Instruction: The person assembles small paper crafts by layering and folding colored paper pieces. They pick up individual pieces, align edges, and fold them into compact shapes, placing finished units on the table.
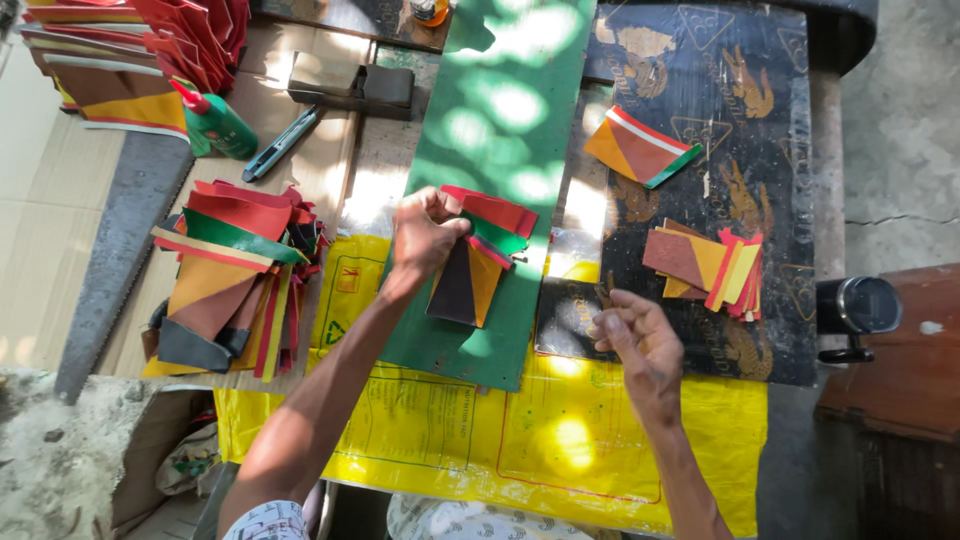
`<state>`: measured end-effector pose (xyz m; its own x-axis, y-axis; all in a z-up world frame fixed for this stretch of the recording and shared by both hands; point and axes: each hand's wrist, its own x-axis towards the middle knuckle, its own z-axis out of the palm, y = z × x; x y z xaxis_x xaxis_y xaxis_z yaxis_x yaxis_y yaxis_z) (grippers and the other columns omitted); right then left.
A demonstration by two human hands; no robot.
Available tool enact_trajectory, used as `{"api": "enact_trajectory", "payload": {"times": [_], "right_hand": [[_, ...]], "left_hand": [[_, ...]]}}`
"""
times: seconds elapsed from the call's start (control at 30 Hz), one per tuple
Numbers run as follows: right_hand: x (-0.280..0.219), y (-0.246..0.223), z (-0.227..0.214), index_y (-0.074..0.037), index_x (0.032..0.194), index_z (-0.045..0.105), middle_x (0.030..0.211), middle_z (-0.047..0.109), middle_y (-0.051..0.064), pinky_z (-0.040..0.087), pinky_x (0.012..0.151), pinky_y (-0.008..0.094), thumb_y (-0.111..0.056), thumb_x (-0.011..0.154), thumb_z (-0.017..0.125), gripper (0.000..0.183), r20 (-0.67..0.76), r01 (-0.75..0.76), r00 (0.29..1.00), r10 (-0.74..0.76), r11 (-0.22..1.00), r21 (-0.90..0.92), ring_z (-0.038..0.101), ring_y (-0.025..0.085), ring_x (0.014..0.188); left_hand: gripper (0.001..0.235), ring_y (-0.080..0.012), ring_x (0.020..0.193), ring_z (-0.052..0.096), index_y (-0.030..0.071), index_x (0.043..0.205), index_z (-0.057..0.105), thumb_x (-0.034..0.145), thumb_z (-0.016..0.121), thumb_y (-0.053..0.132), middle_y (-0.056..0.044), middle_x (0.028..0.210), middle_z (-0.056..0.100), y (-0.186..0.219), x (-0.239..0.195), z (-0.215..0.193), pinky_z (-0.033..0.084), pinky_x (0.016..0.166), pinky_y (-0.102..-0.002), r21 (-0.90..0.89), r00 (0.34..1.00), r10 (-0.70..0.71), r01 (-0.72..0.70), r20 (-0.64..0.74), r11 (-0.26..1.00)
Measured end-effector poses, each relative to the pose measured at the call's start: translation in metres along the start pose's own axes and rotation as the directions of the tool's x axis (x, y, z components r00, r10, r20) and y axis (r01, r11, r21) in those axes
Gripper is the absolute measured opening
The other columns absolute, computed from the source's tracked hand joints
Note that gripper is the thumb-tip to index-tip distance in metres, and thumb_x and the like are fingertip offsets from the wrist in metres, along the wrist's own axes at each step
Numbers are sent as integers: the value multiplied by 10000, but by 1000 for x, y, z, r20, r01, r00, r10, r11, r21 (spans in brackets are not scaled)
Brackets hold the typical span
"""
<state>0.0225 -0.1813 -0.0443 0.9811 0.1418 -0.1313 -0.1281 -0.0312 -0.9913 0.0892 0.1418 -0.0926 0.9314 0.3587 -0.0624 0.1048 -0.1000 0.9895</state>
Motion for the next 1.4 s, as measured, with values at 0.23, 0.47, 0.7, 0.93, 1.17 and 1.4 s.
{"api": "enact_trajectory", "payload": {"times": [0.23, 0.47, 0.7, 0.93, 1.17, 1.4], "right_hand": [[-43, 33, -29, 51, 1265, 614, 923, 690, 69, 529, 772, 233, -88, 974, 644, 323, -108, -27, 994, 17, 996, -86, 629, 104, 823], [-35, 18, -109, 41, 1349, 626, 892, 623, 54, 480, 768, 227, -52, 1084, 602, 282, -533, 58, 832, -151, 981, -187, 571, 100, 807], [10, 2, -142, 27, 1394, 539, 1099, 713, 92, 552, 898, 245, -12, 1041, 565, 356, -555, 161, 786, -271, 958, -239, 680, 131, 988], [40, 0, -135, 16, 1398, 519, 1111, 734, 136, 542, 948, 301, 101, 1004, 493, 403, -403, 40, 869, -287, 852, -521, 701, 193, 1037], [48, 5, -140, -6, 1385, 518, 1075, 765, 139, 550, 896, 320, 143, 951, 450, 464, -428, -30, 866, -258, 828, -560, 726, 203, 972], [49, 7, -142, 18, 1301, 571, 1070, 755, 131, 580, 873, 332, 91, 968, 528, 344, -382, 9, 877, -292, 804, -594, 741, 209, 1004]], "left_hand": [[516, -411, 1067, 645, 26, 1114, 663, 657, 899, 76, -281, 1269, 640, 46, -21, -6, 542, 859, -453, 713, 828, 560, -410, 29, 569], [367, -339, 1032, 683, 65, 1266, 648, 903, 696, 36, -173, 1105, 693, 81, -87, 95, 553, 922, -423, 210, 917, 221, -300, 333, 930], [741, -413, 1367, 490, -30, 1447, 440, 740, 662, -42, -252, 1417, 549, 68, -66, 242, 398, 1145, -466, -1, 471, 524, -743, 709, 669], [634, -375, 1314, 549, 20, 1454, 431, 873, 683, 35, -190, 1372, 590, 48, -30, 283, 430, 1095, -510, 112, 328, 415, -879, 849, 464], [579, -379, 1060, 628, -31, 1322, 508, 773, 679, 46, -220, 1122, 639, 57, -26, 293, 507, 892, -512, 133, 245, 298, -927, 923, 352], [236, -344, 762, 710, -23, 1025, 607, 876, 693, 139, -191, 888, 698, 63, -5, 297, 571, 666, -473, 101, 276, 253, -836, 927, 540]]}}
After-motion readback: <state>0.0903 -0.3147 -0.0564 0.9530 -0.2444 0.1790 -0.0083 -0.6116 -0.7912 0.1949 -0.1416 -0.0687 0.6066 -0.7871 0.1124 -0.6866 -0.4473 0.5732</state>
